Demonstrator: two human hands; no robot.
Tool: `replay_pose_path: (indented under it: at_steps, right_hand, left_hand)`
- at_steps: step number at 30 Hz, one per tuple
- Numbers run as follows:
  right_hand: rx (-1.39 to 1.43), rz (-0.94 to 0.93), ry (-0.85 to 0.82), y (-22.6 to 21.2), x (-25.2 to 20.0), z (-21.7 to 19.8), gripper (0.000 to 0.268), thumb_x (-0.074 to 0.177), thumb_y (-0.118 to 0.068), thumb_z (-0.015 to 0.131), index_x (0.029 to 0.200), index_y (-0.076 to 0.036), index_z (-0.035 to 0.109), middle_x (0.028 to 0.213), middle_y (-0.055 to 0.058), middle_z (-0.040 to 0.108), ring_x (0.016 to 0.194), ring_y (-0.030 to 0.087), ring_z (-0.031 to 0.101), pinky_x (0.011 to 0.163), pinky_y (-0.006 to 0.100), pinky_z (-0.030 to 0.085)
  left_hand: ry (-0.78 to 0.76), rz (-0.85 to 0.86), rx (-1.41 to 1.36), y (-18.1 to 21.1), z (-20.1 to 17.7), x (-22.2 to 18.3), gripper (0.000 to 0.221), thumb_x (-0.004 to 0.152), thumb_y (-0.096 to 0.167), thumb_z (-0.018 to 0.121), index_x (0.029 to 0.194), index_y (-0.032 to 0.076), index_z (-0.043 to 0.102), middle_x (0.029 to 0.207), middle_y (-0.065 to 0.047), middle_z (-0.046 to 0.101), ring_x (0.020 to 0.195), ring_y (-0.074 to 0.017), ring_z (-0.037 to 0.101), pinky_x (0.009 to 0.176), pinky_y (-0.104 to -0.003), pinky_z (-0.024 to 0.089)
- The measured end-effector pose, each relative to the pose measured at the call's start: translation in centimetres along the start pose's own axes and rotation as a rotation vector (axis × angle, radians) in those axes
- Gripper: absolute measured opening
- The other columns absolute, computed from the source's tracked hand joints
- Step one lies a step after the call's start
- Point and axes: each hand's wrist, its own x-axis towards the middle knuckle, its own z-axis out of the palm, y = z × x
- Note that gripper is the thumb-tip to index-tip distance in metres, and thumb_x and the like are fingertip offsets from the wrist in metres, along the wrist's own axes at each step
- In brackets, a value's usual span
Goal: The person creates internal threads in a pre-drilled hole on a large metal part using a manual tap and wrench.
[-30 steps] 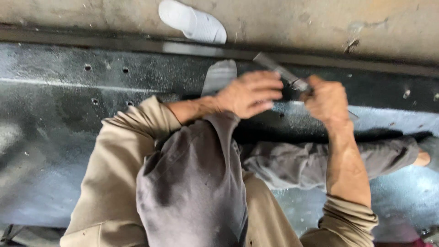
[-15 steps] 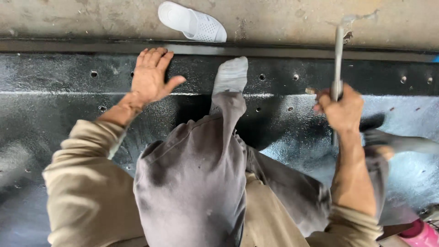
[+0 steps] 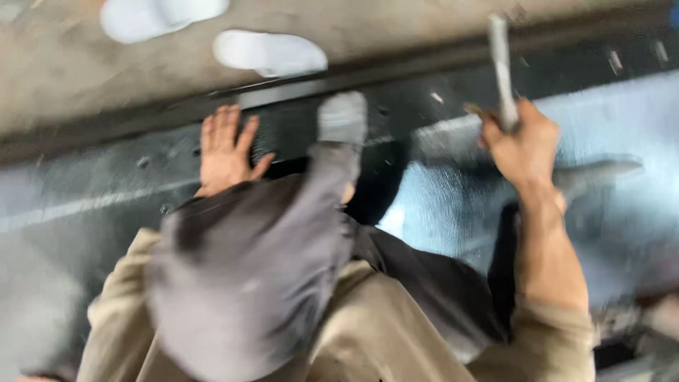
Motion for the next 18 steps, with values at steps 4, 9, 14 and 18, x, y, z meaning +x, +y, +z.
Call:
replay_pose_path:
  at_steps: [4,9,14,18]
  right_hand:
    - [0.110,0.127,0.040,1.7,-0.7,1.4,0.014,0.095,-0.011,0.069,0.102,0.001,0.069,0.082,0.009,0.073,0.064,0.015,0.071,0.056,0.032,0.059]
    - [0.056,-0.063,-0.007,1.2,0.4,5.1,0.018,0.090,-0.013,0.078,0.101,0.001,0.071,0.077,0.013,0.071,0.066,0.020,0.071,0.062,0.036,0.057]
    - [-0.098,-0.095,-0.109,-0.2,3.8,11.3,0.017,0.093,-0.014,0.073,0.097,0.001,0.070,0.082,0.021,0.072,0.071,0.027,0.071,0.062,0.038,0.056]
    - [-0.317,-0.482,-0.008,-0.7,7.0,15.1,0.031,0.079,-0.017,0.078,0.105,0.000,0.074,0.089,0.022,0.074,0.079,0.035,0.072,0.076,0.044,0.058]
  left_hand:
    - [0.024,-0.078,-0.030,0.7,-0.9,0.6,0.082,0.092,0.044,0.079,0.159,0.007,0.049,0.170,-0.024,0.031,0.161,-0.0427,0.022,0.132,-0.060,0.013]
    - [0.065,-0.167,-0.098,-0.4,-0.2,-2.1,0.061,0.100,0.041,0.071,0.147,0.006,0.054,0.149,-0.021,0.042,0.140,-0.0374,0.033,0.116,-0.055,0.024]
    - [0.219,-0.267,-0.211,-5.3,4.8,-1.4,0.040,0.110,0.039,0.061,0.132,0.005,0.061,0.124,-0.017,0.056,0.113,-0.0313,0.048,0.097,-0.048,0.037]
    - [0.332,-0.324,-0.328,-7.1,5.1,3.8,0.034,0.118,0.036,0.053,0.120,0.004,0.065,0.103,-0.014,0.067,0.092,-0.0269,0.059,0.081,-0.043,0.049]
